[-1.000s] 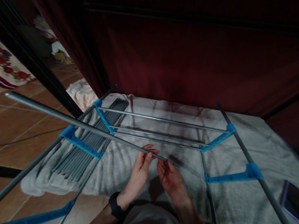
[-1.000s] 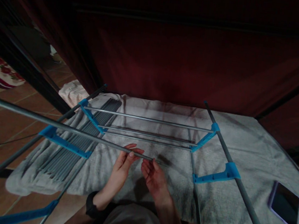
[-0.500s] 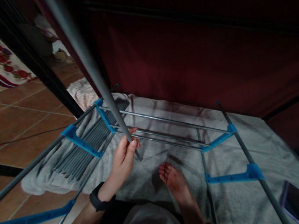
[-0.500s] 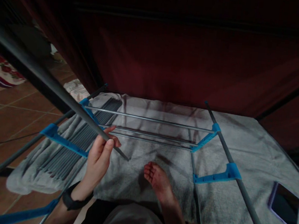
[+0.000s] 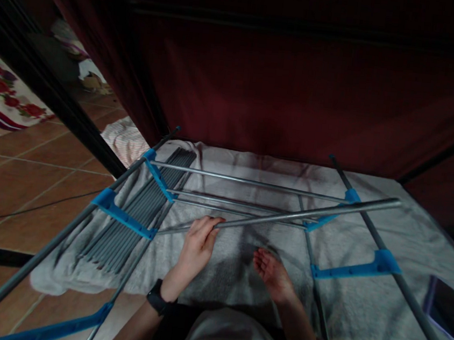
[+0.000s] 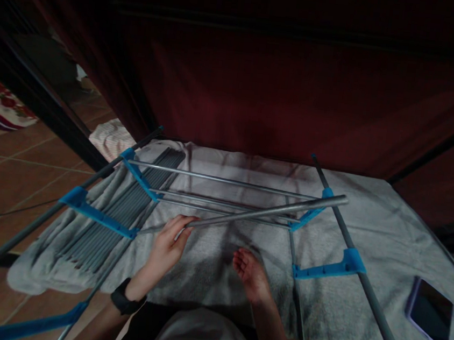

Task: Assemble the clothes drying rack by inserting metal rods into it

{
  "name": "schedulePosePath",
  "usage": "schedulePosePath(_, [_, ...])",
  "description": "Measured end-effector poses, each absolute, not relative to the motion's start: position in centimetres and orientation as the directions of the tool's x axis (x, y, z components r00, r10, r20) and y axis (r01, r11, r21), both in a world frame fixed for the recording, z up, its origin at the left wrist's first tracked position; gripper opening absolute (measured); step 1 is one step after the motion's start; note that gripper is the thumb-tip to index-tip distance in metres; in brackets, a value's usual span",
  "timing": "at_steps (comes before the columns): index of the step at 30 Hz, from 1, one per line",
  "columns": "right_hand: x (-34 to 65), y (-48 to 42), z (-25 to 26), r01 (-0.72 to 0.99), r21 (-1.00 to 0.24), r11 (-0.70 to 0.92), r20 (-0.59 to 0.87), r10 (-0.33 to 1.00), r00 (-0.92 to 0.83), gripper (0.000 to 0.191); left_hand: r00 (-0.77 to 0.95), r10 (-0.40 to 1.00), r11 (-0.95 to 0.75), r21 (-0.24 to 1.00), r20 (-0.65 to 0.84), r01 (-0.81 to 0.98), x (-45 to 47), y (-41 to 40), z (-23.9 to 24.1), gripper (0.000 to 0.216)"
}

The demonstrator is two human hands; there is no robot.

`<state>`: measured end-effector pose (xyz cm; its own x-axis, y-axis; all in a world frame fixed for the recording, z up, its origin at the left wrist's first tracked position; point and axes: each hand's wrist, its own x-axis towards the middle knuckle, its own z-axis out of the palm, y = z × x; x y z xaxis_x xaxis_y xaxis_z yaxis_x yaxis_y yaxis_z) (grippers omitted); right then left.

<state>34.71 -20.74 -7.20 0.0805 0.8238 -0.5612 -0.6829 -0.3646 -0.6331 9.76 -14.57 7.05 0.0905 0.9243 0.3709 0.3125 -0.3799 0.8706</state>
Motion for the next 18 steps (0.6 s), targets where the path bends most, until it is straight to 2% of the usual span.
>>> schedulePosePath(4, [34.8,-20.8,-7.7,-0.696,-0.63,-0.346,-0.574,0.811,0.116,0.03,0.112,0.935,-0.353,0.866,0.336,0.355,9.6,-14.8,5.5,0.022])
schedulePosePath(12, [35.0,-21.0,-8.3,-0.692,-0.655,-0.302,-0.49,0.867,0.086,0.025,0.167,0.935,-0.354,0.851,0.313,0.389,10.1,-15.2,4.0,0.027])
schedulePosePath(18, [34.9,-21.0,-8.2,-0.692,-0.653,-0.308,-0.52,0.847,0.114,0.028,0.318,0.892,-0.442,0.76,0.32,0.476,10.7,-15.6,3.7,0.035])
